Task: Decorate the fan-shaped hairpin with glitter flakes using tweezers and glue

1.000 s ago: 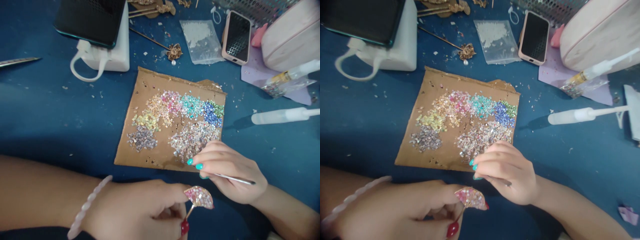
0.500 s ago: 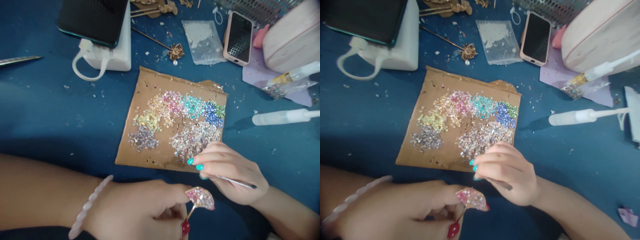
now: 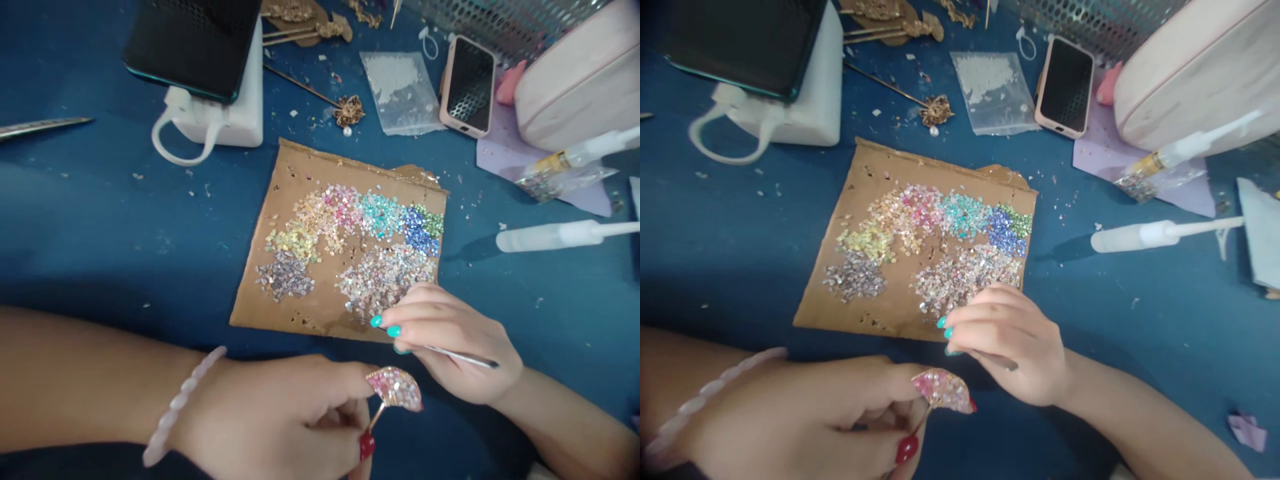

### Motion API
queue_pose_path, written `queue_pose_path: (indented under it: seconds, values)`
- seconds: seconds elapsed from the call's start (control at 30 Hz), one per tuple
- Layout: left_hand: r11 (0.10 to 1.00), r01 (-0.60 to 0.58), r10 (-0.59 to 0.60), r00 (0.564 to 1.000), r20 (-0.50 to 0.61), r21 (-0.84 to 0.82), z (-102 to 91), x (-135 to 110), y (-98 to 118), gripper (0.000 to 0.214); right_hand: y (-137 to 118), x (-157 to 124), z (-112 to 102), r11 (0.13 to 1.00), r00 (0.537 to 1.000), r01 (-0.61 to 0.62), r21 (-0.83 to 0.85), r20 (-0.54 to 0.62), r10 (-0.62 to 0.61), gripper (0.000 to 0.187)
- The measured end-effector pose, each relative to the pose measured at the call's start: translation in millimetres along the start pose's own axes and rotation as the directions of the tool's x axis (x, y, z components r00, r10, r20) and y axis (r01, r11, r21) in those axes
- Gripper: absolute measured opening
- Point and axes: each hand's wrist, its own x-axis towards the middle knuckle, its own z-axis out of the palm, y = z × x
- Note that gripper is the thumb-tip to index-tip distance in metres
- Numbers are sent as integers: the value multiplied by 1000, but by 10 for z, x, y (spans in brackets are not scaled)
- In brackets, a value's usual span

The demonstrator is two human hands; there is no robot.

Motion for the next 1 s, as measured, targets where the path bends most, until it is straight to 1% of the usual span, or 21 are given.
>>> queue_pose_path:
  seconds: [0.1,0.13,0.17,0.2,0.27,0.33,0.4,0.47,0.5,0.53,0.57,0.63,0.7,0.77,0.87,1.0]
  values:
    - [993,-7,14,998,58,-118,-18,20,-20,25,18,-42,11,1000,1000,2,23,5,-2,10]
    - [989,-38,49,996,77,-142,-32,28,-15,29,23,-57,17,1000,1000,6,26,4,-6,10]
    - [985,-83,103,987,127,-148,-46,36,-8,35,28,-70,23,1000,1000,11,26,2,-11,10]
    - [982,-134,153,976,152,-130,-57,40,1,42,33,-81,30,1000,1000,17,24,-3,-17,11]
    - [970,-219,233,963,139,-108,-61,33,13,47,42,-98,45,1000,1000,21,12,-13,-21,13]
    - [966,-248,253,965,69,-74,-35,-10,9,47,51,-108,62,1000,1000,8,-8,-27,-9,15]
    - [974,-218,218,976,-12,-53,3,-97,-13,45,60,-114,78,1000,999,-1,-21,-54,0,16]
    - [981,-183,175,978,-113,-62,18,-219,-47,39,68,-119,93,1000,996,-1,-21,-85,-1,18]
    - [978,-196,179,964,-195,-72,7,-284,-65,34,72,-122,100,1000,995,-3,-15,-97,2,20]
    - [973,-222,193,935,-297,-66,-17,-345,-83,22,76,-125,107,1000,995,-8,-9,-104,7,21]
    - [960,-275,238,897,-373,-50,-50,-397,-98,12,80,-128,113,1000,994,-12,-4,-111,12,22]
    - [937,-346,291,843,-452,-42,-132,-462,-121,9,87,-133,124,1000,993,-16,4,-116,16,23]
    - [933,-353,284,846,-452,-74,-197,-474,-135,9,91,-133,131,1000,993,-11,3,-120,11,23]
    - [925,-358,280,870,-407,-129,-225,-457,-148,13,92,-126,135,1000,992,-16,5,-123,16,24]
    - [924,-334,256,902,-349,-185,-214,-441,-176,20,88,-112,135,999,993,-31,20,-113,33,23]
    - [928,-299,212,914,-346,-221,-202,-478,-201,26,86,-102,130,998,994,-47,51,-100,52,25]
